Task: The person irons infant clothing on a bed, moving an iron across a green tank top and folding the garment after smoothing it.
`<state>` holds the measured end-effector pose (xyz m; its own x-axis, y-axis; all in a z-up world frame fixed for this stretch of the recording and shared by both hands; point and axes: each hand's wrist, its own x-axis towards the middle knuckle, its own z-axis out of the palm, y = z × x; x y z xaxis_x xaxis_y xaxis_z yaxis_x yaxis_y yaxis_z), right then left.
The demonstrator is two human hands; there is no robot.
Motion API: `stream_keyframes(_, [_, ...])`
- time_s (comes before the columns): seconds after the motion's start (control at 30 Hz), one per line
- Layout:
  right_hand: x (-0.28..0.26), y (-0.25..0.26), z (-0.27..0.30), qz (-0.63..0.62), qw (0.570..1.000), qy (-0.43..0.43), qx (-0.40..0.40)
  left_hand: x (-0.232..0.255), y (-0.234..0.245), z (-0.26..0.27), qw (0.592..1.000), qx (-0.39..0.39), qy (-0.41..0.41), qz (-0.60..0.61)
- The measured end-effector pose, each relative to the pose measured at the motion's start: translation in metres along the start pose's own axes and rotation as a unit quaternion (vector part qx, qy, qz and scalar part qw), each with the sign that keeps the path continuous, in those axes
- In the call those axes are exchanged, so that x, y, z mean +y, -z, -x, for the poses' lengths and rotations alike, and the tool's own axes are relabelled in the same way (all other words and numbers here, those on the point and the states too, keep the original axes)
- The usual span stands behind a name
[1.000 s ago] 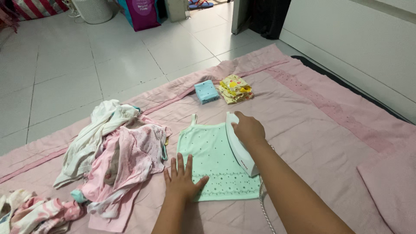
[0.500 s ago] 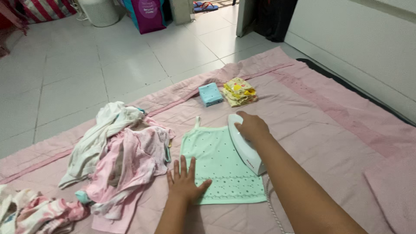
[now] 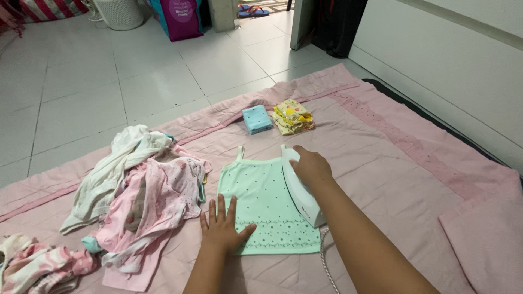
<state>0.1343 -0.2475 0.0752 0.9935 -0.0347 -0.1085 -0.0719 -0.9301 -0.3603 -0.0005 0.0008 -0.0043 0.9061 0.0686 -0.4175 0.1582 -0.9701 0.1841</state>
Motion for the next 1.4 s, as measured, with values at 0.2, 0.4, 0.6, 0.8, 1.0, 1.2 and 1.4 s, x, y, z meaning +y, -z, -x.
stream_keyframes(0.2, [0.004, -0.006, -0.029, 0.012, 0.999, 0.016, 0.036, 0.0, 0.0, 0.002, 1.0, 0.01, -0.004, 0.006])
stream_keyframes(0.4, [0.006, -0.001, -0.04, 0.011, 1.0, -0.011, 0.002, -0.003, -0.006, -0.002, 1.0, 0.02, -0.009, 0.011])
stream_keyframes(0.6, [0.024, 0.003, -0.005, 0.01, 1.0, -0.023, -0.013, -0.004, -0.008, -0.005, 1.0, 0.02, -0.007, 0.011])
stream_keyframes(0.8, [0.064, 0.021, 0.028, 0.017, 0.998, -0.061, -0.009, -0.005, -0.005, -0.003, 1.0, 0.025, -0.01, 0.005])
stream_keyframes(1.0, [0.036, 0.042, 0.056, -0.011, 1.0, -0.026, 0.002, -0.003, -0.006, -0.003, 1.0, 0.022, -0.009, 0.0])
stream_keyframes(1.2, [-0.024, 0.018, 0.057, -0.051, 0.998, 0.047, -0.003, -0.004, -0.008, 0.0, 0.999, 0.038, -0.015, 0.01])
stream_keyframes(1.4, [-0.053, -0.029, 0.045, -0.025, 0.999, 0.031, -0.025, -0.002, -0.001, 0.01, 0.998, 0.044, -0.033, 0.035])
